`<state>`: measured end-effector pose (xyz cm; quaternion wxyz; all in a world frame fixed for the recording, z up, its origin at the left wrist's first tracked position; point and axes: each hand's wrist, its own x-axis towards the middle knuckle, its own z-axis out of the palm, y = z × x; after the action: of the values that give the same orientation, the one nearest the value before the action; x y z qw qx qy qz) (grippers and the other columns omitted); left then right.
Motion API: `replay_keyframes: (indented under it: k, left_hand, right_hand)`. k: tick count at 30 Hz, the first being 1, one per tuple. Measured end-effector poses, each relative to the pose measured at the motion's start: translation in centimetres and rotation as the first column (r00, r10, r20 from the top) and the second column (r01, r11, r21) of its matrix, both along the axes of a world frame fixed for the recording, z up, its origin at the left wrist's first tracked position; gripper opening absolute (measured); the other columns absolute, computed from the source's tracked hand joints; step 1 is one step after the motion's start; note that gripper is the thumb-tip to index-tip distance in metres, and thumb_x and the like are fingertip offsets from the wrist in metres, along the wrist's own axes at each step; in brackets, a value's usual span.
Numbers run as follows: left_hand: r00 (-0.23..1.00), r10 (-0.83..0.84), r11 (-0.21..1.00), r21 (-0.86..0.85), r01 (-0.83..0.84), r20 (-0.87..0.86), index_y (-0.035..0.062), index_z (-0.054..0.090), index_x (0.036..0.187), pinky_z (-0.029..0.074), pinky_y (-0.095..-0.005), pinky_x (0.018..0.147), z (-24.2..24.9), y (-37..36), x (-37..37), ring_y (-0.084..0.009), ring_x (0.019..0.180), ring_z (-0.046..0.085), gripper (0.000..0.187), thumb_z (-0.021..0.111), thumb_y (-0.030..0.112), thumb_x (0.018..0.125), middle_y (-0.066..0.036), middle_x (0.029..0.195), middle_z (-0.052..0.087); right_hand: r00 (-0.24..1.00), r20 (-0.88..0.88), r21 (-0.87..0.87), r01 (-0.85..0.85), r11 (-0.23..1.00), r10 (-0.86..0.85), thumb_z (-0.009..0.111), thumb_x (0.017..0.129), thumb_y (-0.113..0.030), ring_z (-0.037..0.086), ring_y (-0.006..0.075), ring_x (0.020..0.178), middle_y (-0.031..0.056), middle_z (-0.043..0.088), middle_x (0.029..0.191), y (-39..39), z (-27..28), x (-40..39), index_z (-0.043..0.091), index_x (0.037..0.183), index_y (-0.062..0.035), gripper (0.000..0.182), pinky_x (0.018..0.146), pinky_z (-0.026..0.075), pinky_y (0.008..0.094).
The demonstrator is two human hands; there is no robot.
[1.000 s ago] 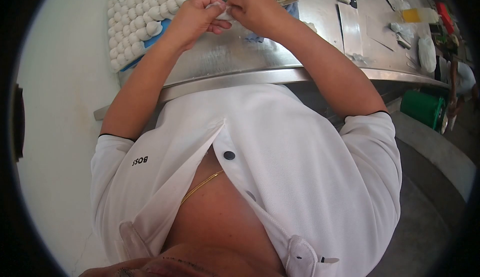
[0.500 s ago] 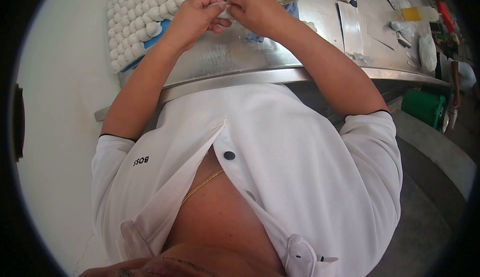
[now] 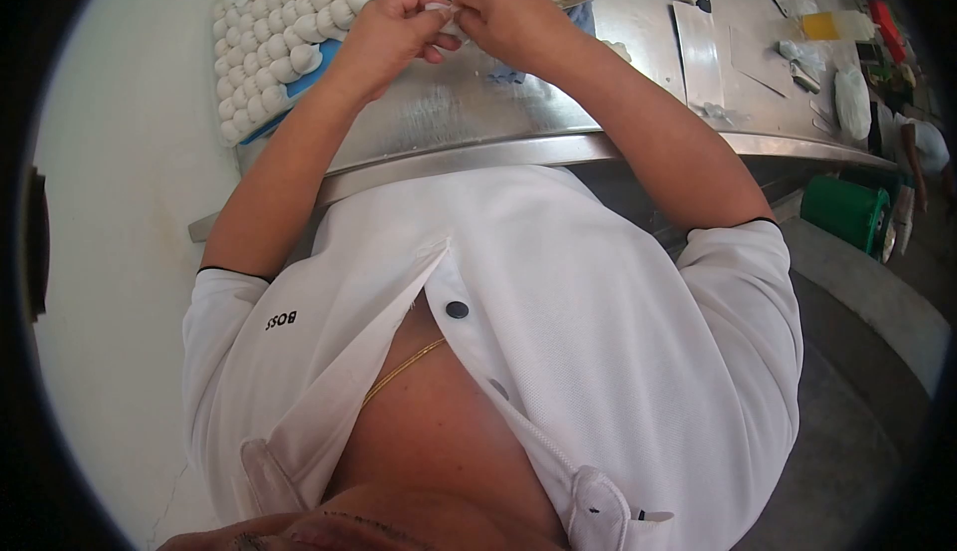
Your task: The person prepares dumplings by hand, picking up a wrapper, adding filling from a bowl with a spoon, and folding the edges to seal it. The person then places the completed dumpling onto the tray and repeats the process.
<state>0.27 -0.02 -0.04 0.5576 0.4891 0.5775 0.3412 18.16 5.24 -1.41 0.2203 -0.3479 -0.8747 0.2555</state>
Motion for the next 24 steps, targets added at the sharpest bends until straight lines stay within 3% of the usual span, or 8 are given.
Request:
replay_keyframes:
  k: [6,8,12,15,17,21,23,24]
  left_hand:
    - [0.972,0.195,0.978,0.049,-0.203,0.132,-0.0042,0.062,0.112,0.054,-0.0247,0.064,-0.7,0.0,0.5,-0.0171,0.082,0.07,0.025,0.057,0.014,0.096,-0.009,0.095,0.068]
    - [0.998,0.064,0.994,0.092,-0.064,0.01,-0.002,0.064,0.11,0.054,-0.0245,0.065,-0.7,0.0,0.1,-0.0156,0.081,0.069,0.023,0.057,0.015,0.096,-0.007,0.093,0.068]
    - [0.997,0.035,0.994,0.102,-0.028,-0.063,-0.0014,0.064,0.111,0.054,-0.0245,0.064,-0.6,0.1,0.0,-0.0149,0.081,0.069,0.024,0.057,0.016,0.096,-0.006,0.093,0.068]
    - [0.988,-0.015,0.992,0.119,0.034,-0.153,-0.0011,0.065,0.111,0.053,-0.0243,0.063,0.3,-0.3,0.2,-0.0144,0.081,0.069,0.025,0.057,0.017,0.096,-0.007,0.093,0.068]
    - [0.988,0.033,0.995,0.103,-0.017,-0.15,-0.0018,0.062,0.117,0.053,-0.0247,0.062,0.7,-0.3,0.5,-0.0149,0.079,0.069,0.03,0.056,0.018,0.096,-0.008,0.093,0.069]
    - [0.983,0.179,0.981,0.062,-0.182,0.05,-0.0024,0.057,0.122,0.053,-0.0267,0.065,0.5,0.5,-0.8,-0.0184,0.083,0.069,0.036,0.053,0.023,0.098,-0.011,0.1,0.068]
    - [0.92,0.113,0.983,-0.179,-0.047,0.377,-0.0031,0.052,0.125,0.054,-0.0301,0.072,0.4,0.6,-1.5,-0.0229,0.089,0.069,0.039,0.047,0.027,0.101,-0.015,0.109,0.066]
    - [0.919,0.115,0.982,-0.18,-0.05,0.376,-0.0031,0.052,0.125,0.054,-0.0301,0.072,0.3,0.7,-1.5,-0.0229,0.089,0.069,0.039,0.047,0.027,0.101,-0.015,0.109,0.066]
  right_hand:
    - [0.998,-0.01,-0.035,0.057,0.998,-0.058,0.059,0.089,-0.017,0.065,0.0288,0.075,0.0152,0.066,0.081,0.1,0.5,0.1,0.067,0.098,-0.0036,0.018,0.068,0.05,0.038]
    - [1.0,-0.007,-0.011,0.024,1.0,-0.024,0.057,0.087,-0.02,0.063,0.0382,0.08,0.0186,0.065,0.082,-0.1,0.5,0.0,0.066,0.09,-0.0041,0.018,0.071,0.049,0.0461]
    - [0.994,-0.031,-0.08,0.1,0.992,-0.102,0.058,0.087,-0.02,0.063,0.0388,0.078,0.0181,0.065,0.082,-0.5,0.9,-0.2,0.065,0.089,-0.004,0.018,0.07,0.049,0.0463]
    - [1.0,0.015,0.092,0.011,0.996,-0.012,0.06,0.089,-0.018,0.064,0.0313,0.073,0.0159,0.064,0.078,0.4,-0.3,0.0,0.065,0.095,-0.0035,0.017,0.067,0.05,0.0384]
    - [0.999,-0.014,0.009,0.034,0.999,-0.034,0.061,0.089,-0.019,0.063,0.0226,0.068,0.0097,0.064,0.074,0.7,-0.6,0.2,0.067,0.095,-0.0041,0.017,0.064,0.049,0.0333]
    - [0.99,-0.107,-0.197,0.07,0.978,-0.092,0.057,0.09,-0.016,0.065,0.0259,0.066,0.0102,0.07,0.08,1.0,1.3,0.4,0.071,0.093,-0.0047,0.018,0.063,0.051,0.0339]
    - [0.956,-0.198,-0.627,0.045,0.778,-0.215,0.058,0.088,-0.013,0.062,0.0189,0.067,0.0067,0.067,0.074,0.8,2.4,0.3,0.068,0.086,0.0002,0.016,0.061,0.049,0.0334]
    - [0.957,-0.198,-0.627,0.043,0.778,-0.212,0.058,0.088,-0.013,0.062,0.0189,0.067,0.0067,0.067,0.074,0.7,2.1,0.1,0.068,0.086,0.0002,0.016,0.061,0.049,0.0334]
